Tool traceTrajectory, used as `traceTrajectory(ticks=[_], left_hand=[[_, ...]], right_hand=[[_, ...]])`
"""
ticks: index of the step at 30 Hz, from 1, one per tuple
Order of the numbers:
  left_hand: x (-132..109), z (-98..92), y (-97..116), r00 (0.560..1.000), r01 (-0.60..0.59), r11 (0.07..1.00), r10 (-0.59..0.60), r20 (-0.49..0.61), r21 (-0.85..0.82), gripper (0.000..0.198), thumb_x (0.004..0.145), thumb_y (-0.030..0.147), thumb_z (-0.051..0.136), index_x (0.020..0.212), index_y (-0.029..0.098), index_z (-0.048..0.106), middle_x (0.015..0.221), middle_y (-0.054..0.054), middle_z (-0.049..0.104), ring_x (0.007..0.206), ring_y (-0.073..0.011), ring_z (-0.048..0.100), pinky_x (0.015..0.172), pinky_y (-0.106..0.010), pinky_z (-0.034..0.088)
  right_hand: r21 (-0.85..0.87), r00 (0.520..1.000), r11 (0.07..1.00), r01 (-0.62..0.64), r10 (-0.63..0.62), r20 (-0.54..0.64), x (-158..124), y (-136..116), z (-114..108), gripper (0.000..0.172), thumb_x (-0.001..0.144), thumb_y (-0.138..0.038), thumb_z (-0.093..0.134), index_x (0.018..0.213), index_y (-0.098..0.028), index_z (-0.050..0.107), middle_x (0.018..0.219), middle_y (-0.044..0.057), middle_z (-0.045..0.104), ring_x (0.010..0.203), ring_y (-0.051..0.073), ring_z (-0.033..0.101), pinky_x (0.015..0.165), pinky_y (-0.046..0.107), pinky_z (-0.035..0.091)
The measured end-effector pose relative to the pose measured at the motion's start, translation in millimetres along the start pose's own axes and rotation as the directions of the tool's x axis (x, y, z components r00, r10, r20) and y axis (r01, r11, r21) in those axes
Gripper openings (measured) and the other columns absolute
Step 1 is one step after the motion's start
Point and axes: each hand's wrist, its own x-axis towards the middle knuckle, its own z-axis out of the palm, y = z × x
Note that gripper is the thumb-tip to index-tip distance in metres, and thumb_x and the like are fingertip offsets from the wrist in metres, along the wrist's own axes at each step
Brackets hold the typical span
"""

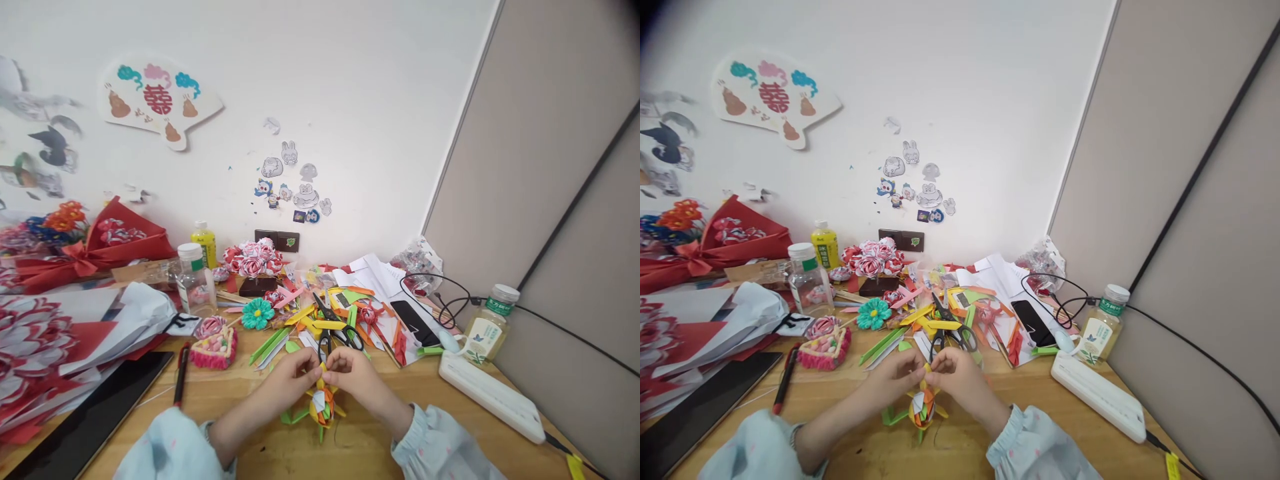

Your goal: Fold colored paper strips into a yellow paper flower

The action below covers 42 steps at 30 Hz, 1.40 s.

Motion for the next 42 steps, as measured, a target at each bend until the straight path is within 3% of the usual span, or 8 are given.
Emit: traceTrajectory(ticks=[8,13,18,25,34,42], left_hand=[[2,2.4,-7,0.997,0.012,1.000,-0.010,-0.074,0.026,0.014,0.075,0.026,0.054,0.063,0.017,0.053,0.061,0.003,0.053,0.059,-0.0128,0.048,0.054,-0.022,0.036],[3,1.5,-11,0.999,-0.011,0.985,0.003,-0.044,-0.171,0.023,0.073,0.037,0.061,0.067,0.017,0.053,0.068,0.001,0.055,0.065,-0.0141,0.052,0.060,-0.024,0.040],[3,0.9,-6,1.000,-0.009,0.948,0.002,-0.025,-0.317,0.037,0.067,0.047,0.068,0.060,0.016,0.049,0.063,0.002,0.054,0.060,-0.0120,0.051,0.058,-0.023,0.039],[3,1.6,1,1.000,-0.008,0.910,-0.001,-0.022,-0.415,0.037,0.065,0.045,0.072,0.059,0.016,0.050,0.078,-0.002,0.058,0.071,-0.0138,0.055,0.066,-0.025,0.042],[3,0.4,-9,1.000,-0.002,0.949,0.004,0.006,-0.317,0.035,0.069,0.045,0.067,0.063,0.017,0.048,0.071,0.000,0.054,0.066,-0.0138,0.050,0.060,-0.024,0.039],[0,-2.4,0,0.999,-0.030,0.992,0.028,0.020,0.120,0.019,0.080,0.033,0.050,0.070,0.017,0.050,0.070,0.001,0.052,0.066,-0.0140,0.046,0.059,-0.023,0.036]], right_hand=[[-0.050,0.996,0.998,0.038,-0.042,-0.078,5,11,2,0.027,0.064,-0.035,0.074,0.078,-0.018,0.059,0.063,-0.003,0.057,0.060,0.013,0.056,0.057,0.024,0.044],[-0.073,0.989,0.992,0.104,-0.111,-0.102,3,6,1,0.025,0.065,-0.034,0.074,0.077,-0.018,0.059,0.071,-0.002,0.059,0.068,0.015,0.057,0.063,0.025,0.044],[-0.060,0.992,0.994,0.093,-0.098,-0.086,0,0,1,0.023,0.065,-0.032,0.074,0.076,-0.018,0.061,0.073,0.000,0.061,0.071,0.016,0.057,0.065,0.026,0.044],[-0.053,0.993,0.995,0.080,-0.084,-0.079,1,0,0,0.026,0.063,-0.037,0.075,0.073,-0.017,0.061,0.073,0.000,0.062,0.068,0.016,0.057,0.063,0.026,0.044],[-0.067,0.997,0.996,0.053,-0.057,-0.055,1,-2,-1,0.026,0.063,-0.035,0.075,0.070,-0.018,0.058,0.071,0.000,0.059,0.068,0.015,0.054,0.063,0.026,0.043],[-0.157,0.998,0.986,0.064,-0.063,0.012,0,-4,-4,0.017,0.067,-0.028,0.070,0.075,-0.017,0.060,0.076,0.002,0.063,0.074,0.017,0.058,0.069,0.028,0.045]])
